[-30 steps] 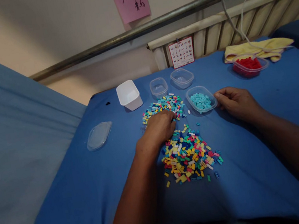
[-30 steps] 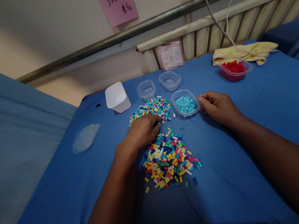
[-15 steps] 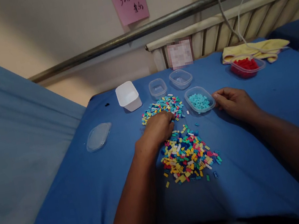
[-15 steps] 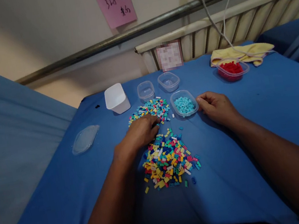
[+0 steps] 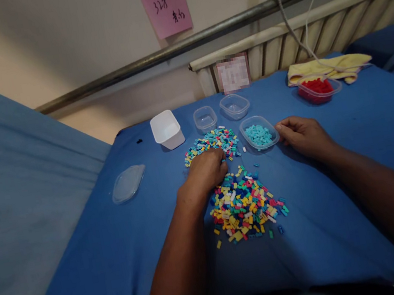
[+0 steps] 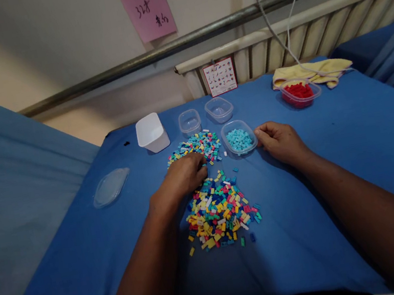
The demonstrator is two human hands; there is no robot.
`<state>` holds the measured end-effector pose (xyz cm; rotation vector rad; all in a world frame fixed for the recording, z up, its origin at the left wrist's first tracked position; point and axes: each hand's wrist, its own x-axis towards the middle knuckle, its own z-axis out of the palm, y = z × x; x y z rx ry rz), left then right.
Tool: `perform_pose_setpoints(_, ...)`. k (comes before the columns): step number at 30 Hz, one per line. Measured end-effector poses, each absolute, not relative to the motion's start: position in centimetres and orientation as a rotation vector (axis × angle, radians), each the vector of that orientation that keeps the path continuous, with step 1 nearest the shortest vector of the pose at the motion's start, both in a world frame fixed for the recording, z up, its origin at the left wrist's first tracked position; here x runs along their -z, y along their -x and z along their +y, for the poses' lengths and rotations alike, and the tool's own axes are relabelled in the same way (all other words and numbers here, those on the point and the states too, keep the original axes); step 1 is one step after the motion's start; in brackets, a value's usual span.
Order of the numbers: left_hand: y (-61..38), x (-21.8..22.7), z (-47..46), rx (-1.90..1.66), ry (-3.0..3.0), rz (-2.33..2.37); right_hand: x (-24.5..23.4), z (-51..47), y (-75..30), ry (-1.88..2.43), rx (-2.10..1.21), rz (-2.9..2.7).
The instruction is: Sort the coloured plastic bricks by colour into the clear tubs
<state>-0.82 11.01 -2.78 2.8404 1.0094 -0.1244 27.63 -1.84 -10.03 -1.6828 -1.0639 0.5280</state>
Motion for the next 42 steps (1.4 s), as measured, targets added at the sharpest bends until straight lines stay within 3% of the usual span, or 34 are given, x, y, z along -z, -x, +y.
perform_pose_setpoints(7, -2.5, 1.6, 10.7, -0.346, -2.651, 0.807, 10.4, -1.5, -27.6, 1.662, -0.531, -1.09)
perform_pose_setpoints(14, -7.1, 1.6, 11.2, -0.394, -2.637, 0.64, 10.3, -1.4, -27.7, 1.623, -0.546, -1.093)
perform_pose_setpoints(23, -2.9, 2.5, 10.6, 0.104, -2.859, 0.907, 10.4, -1.0, -27.7, 1.65, -0.525, -1.084)
perform_pose_setpoints(42, -3.3, 3.3, 10.1, 0.17, -2.983, 0.848, 10.5, -1.1, -27.7, 1.644, -0.526, -1.088)
